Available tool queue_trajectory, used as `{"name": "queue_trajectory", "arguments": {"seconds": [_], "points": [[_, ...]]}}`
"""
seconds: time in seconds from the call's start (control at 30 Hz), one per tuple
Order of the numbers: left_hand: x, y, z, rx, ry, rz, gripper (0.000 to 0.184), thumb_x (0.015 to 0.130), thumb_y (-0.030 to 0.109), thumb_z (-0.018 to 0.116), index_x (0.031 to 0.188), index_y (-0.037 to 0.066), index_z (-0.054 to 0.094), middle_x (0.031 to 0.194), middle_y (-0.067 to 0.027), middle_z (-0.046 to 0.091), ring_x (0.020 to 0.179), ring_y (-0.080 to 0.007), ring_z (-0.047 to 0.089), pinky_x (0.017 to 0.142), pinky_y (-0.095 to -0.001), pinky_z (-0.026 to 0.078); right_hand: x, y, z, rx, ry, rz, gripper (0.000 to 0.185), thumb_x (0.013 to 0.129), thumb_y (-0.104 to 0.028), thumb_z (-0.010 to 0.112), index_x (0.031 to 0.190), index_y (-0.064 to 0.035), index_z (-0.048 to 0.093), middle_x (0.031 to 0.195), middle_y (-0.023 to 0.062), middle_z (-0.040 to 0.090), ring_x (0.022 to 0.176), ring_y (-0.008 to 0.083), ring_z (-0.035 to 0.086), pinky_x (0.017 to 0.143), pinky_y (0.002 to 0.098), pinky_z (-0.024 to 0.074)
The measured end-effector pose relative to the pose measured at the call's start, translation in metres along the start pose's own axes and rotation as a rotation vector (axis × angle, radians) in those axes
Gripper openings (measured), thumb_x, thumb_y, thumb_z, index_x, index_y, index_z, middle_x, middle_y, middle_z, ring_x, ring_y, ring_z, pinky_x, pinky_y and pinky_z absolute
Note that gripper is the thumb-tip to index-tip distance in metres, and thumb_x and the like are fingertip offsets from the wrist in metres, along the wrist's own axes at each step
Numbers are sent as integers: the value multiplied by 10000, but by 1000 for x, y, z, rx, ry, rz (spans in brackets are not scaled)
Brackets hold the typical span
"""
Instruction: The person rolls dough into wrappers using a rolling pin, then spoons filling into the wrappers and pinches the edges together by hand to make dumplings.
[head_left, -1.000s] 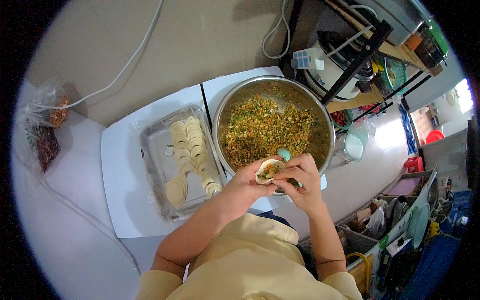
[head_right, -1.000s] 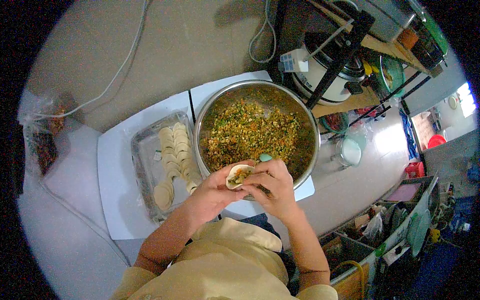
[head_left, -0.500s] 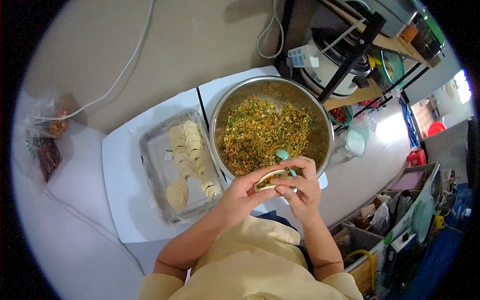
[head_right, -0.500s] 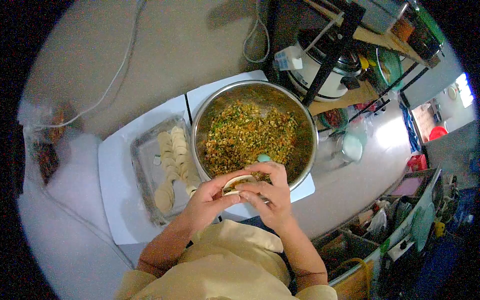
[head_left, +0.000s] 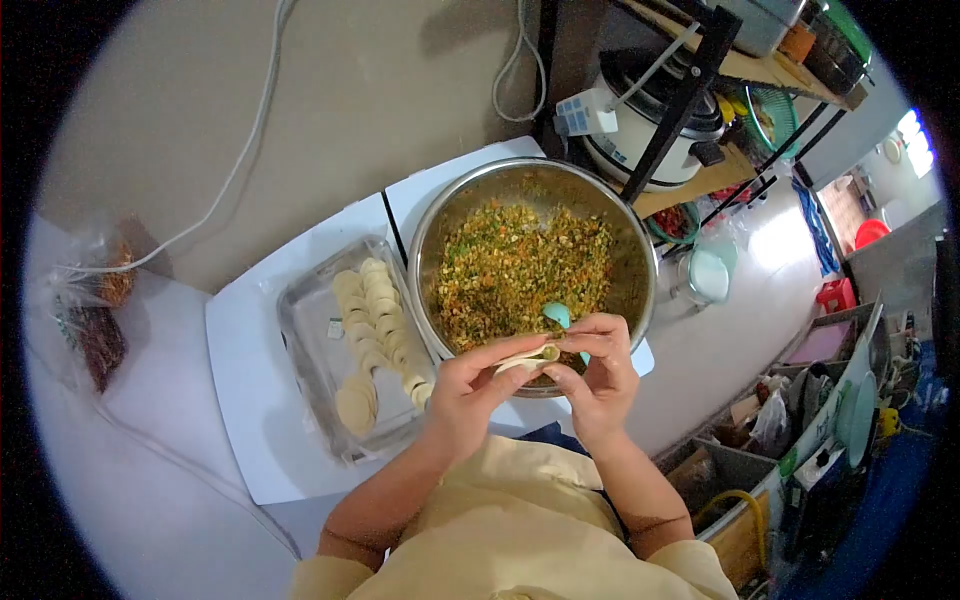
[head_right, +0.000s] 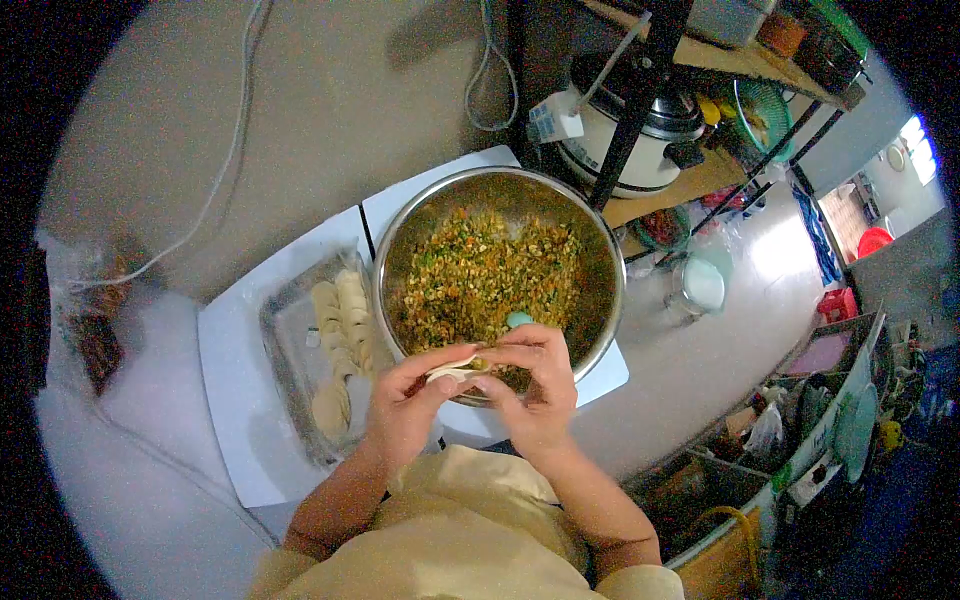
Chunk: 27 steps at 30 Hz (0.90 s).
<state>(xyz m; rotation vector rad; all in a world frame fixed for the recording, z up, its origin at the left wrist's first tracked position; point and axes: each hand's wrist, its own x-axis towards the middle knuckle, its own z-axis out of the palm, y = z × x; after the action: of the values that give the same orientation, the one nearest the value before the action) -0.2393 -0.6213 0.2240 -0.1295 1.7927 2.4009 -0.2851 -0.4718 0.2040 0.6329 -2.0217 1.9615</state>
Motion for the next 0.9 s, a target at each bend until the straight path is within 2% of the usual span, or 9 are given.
{"name": "queue_trajectory", "arguments": {"seconds": [0.23, 0.37, 0.47, 0.53, 0.57, 0.63, 0.77, 0.9], "points": [[1, 2, 1, -235, 16, 67, 340, 899, 12, 511, 1235, -38, 515, 1211, -131, 567, 1073, -174, 562, 940, -293, 448, -1, -2, 0, 100, 5, 68, 206, 701, -25, 726, 902, -38, 684, 979, 94, 532, 913, 208, 514, 796, 306, 419], [0, 3, 1, -166, -3, 27, 329, 907, 18, 506, 1230, -40, 515, 1219, -139, 558, 1085, -186, 556, 956, -305, 450, -2, 3, 0, 112, -10, 50, 188, 711, -15, 714, 896, -39, 689, 980, 93, 531, 912, 206, 515, 796, 297, 419], [0, 3, 2, -200, 9, -1, 306, 915, 25, 501, 1211, -48, 523, 1210, -141, 560, 1087, -191, 556, 968, -319, 449, -1, 0, 2, 115, -56, 60, 172, 763, -68, 691, 920, -3, 665, 1002, 102, 495, 909, 191, 483, 804, 301, 394], [0, 5, 4, -245, 22, 45, 289, 920, 31, 497, 1195, -55, 528, 1193, -141, 567, 1079, -203, 561, 975, -332, 448, -2, -4, 9, 318, 98, 186, 171, 767, -49, 680, 929, 7, 668, 1007, 95, 498, 908, 173, 481, 801, 288, 397], [0, 5, 4, -245, 23, 47, 289, 920, 31, 497, 1195, -55, 528, 1193, -141, 567, 1079, -203, 561, 975, -332, 448, -2, -3, 10, 318, 96, 184, 171, 767, -49, 680, 929, 7, 668, 1007, 95, 498, 908, 173, 481, 801, 288, 397], [0, 4, 4, -306, 36, 48, 281, 920, 33, 497, 1184, -56, 532, 1176, -139, 568, 1084, -211, 556, 983, -344, 444, -3, 1, 11, 428, 74, 248, 191, 744, -7, 683, 935, -2, 683, 1012, 93, 534, 937, 187, 514, 807, 280, 421], [1, 9, 6, -362, 37, 53, 273, 919, 32, 496, 1173, -58, 537, 1169, -135, 562, 1098, -213, 544, 994, -345, 435, -3, 4, 12, 448, 58, 286, 212, 752, -7, 667, 964, -3, 680, 1010, 94, 544, 933, 187, 522, 811, 276, 425], [4, 10, 5, -357, 44, 14, 263, 920, 27, 488, 1162, -62, 538, 1179, -133, 549, 1102, -203, 537, 999, -343, 430, 3, 6, 13, 438, 90, 287, 187, 762, -13, 654, 946, -9, 688, 933, 86, 578, 880, 179, 541, 783, 271, 431]]}}
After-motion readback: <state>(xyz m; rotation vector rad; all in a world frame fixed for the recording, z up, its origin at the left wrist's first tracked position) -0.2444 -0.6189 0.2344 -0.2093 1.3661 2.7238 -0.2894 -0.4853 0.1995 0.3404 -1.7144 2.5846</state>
